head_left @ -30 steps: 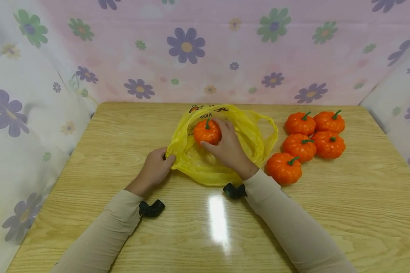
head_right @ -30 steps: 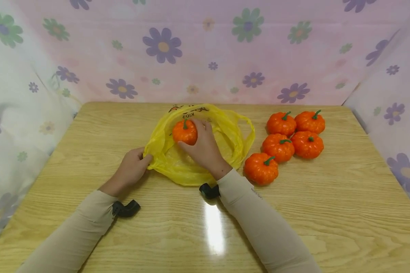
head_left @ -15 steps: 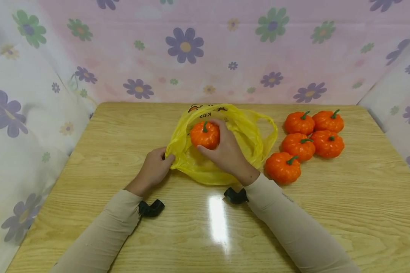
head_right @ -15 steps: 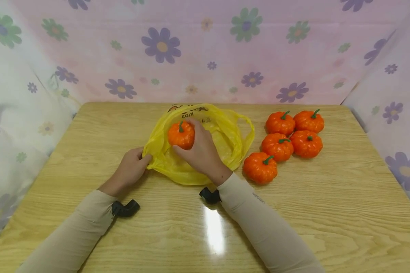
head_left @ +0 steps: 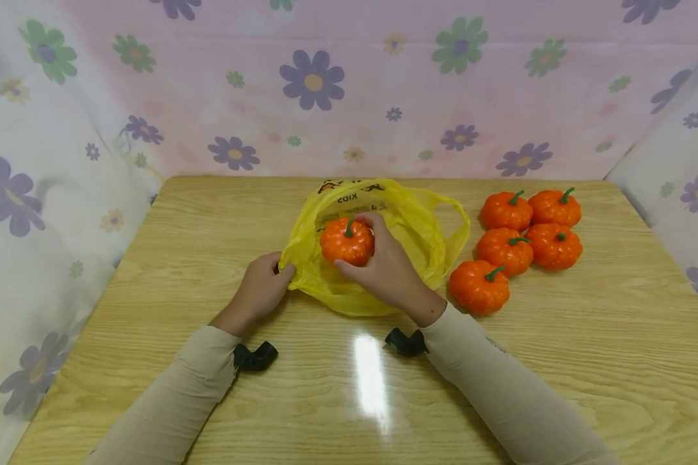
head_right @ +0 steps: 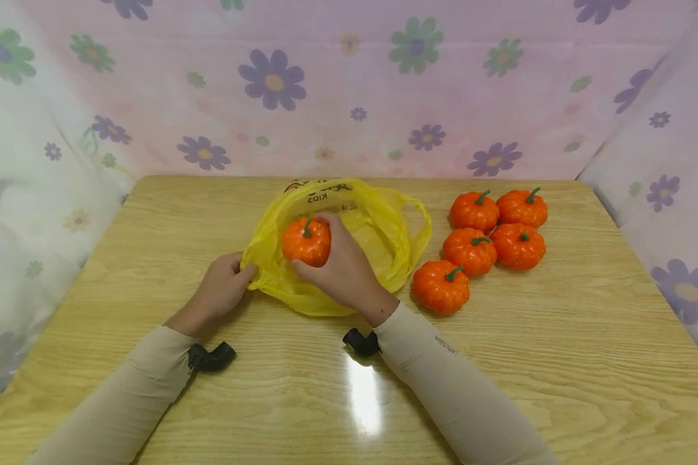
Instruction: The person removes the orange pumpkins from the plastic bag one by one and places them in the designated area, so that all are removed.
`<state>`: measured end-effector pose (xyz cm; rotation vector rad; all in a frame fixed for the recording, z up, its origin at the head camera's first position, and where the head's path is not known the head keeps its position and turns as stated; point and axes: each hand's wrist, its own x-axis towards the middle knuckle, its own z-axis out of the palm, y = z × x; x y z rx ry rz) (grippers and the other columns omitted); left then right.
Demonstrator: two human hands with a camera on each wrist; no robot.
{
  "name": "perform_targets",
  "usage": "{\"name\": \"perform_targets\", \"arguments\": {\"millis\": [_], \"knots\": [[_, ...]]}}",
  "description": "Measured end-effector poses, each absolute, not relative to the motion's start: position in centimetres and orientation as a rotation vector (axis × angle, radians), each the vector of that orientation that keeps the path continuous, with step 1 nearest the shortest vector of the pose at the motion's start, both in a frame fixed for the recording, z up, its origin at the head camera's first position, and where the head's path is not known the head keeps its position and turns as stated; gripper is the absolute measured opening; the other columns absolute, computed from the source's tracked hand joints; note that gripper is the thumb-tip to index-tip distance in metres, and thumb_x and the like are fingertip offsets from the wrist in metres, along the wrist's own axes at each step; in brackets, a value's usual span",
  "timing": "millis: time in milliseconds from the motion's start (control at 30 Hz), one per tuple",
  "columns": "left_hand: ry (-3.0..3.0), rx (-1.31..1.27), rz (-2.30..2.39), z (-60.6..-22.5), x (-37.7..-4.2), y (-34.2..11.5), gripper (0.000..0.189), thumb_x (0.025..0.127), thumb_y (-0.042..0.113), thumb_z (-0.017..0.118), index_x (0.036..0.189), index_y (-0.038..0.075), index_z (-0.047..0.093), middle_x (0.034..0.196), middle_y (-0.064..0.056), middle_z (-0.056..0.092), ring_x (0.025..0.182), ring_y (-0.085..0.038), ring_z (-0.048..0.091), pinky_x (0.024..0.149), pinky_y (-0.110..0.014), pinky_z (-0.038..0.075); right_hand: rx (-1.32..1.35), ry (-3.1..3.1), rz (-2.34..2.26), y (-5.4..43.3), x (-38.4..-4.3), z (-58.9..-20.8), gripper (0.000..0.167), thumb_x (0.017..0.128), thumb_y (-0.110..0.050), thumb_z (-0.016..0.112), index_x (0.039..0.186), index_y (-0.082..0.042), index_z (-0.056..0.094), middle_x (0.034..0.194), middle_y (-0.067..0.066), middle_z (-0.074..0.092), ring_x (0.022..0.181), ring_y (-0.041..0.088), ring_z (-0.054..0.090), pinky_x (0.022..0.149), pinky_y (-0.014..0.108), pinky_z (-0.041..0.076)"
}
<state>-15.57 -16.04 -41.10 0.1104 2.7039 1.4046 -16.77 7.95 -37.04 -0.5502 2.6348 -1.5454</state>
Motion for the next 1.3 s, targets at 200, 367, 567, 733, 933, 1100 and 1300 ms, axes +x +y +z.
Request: {"name": "perform_targets", "arguments": {"millis": [200,367,567,733,933,1100,1300], "knots": [[2.692,0.093,1.403,-41.2,-15.5,-16.1,0.022,0.097,0.018,0.049,0.093,0.006,0.067,0.076,-0.005,0.058,0.068,-0.018,0.050,0.065,-0.029,0.043,-0.560,2.599,-1.566,8.4,-16.3,-37.2,0.079,0.083,-0.026,0.080,0.145,-0.013,0.033,0.142,0.010,0.047,0.118,0.028,0.059,0.094,0.046,0.055],[2.690,0.095,1.400,-41.1,-15.4,-16.1,0.023,0.098,0.020,0.048,0.095,0.007,0.067,0.078,-0.006,0.059,0.068,-0.018,0.051,0.065,-0.029,0.044,-0.616,2.646,-1.511,9.0,-15.7,-37.2,0.078,0.086,-0.027,0.077,0.151,-0.019,0.036,0.149,0.010,0.041,0.126,0.028,0.052,0.097,0.049,0.053],[2.689,0.097,1.396,-41.0,-15.4,-16.1,0.023,0.098,0.020,0.048,0.093,0.007,0.066,0.074,-0.005,0.057,0.065,-0.019,0.049,0.063,-0.030,0.043,-0.653,2.711,-1.480,9.6,-15.1,-37.1,0.071,0.086,-0.026,0.077,0.148,-0.021,0.043,0.147,0.010,0.042,0.125,0.027,0.052,0.096,0.049,0.054],[2.702,0.116,1.395,-41.1,-15.5,-16.1,0.022,0.098,0.019,0.048,0.089,0.007,0.065,0.071,-0.004,0.054,0.062,-0.018,0.047,0.061,-0.028,0.042,-0.678,2.722,-1.497,10.1,-14.7,-36.9,0.072,0.085,-0.024,0.078,0.148,-0.019,0.043,0.151,0.008,0.041,0.129,0.027,0.051,0.097,0.049,0.053],[2.711,0.126,1.389,-41.2,-15.5,-16.1,0.021,0.097,0.017,0.049,0.088,0.006,0.064,0.070,-0.004,0.053,0.062,-0.018,0.047,0.061,-0.029,0.041,-0.699,2.723,-1.479,11.0,-14.2,-37.1,0.072,0.085,-0.022,0.077,0.149,-0.018,0.043,0.159,0.008,0.034,0.140,0.030,0.044,0.098,0.049,0.052],[2.712,0.128,1.381,-41.1,-15.6,-16.1,0.021,0.097,0.019,0.048,0.087,0.007,0.063,0.070,-0.004,0.053,0.062,-0.018,0.047,0.061,-0.029,0.041,-0.745,2.748,-1.500,11.6,-13.7,-37.3,0.072,0.083,-0.021,0.080,0.147,-0.022,0.046,0.156,0.004,0.039,0.137,0.026,0.047,0.096,0.045,0.054],[2.719,0.111,1.372,-41.1,-15.7,-16.1,0.021,0.097,0.020,0.049,0.089,0.009,0.065,0.072,-0.005,0.055,0.065,-0.019,0.049,0.064,-0.030,0.043,-0.826,2.761,-1.527,12.1,-13.0,-37.0,0.073,0.080,-0.017,0.082,0.144,-0.022,0.049,0.152,0.004,0.043,0.135,0.023,0.048,0.095,0.043,0.055]]}}
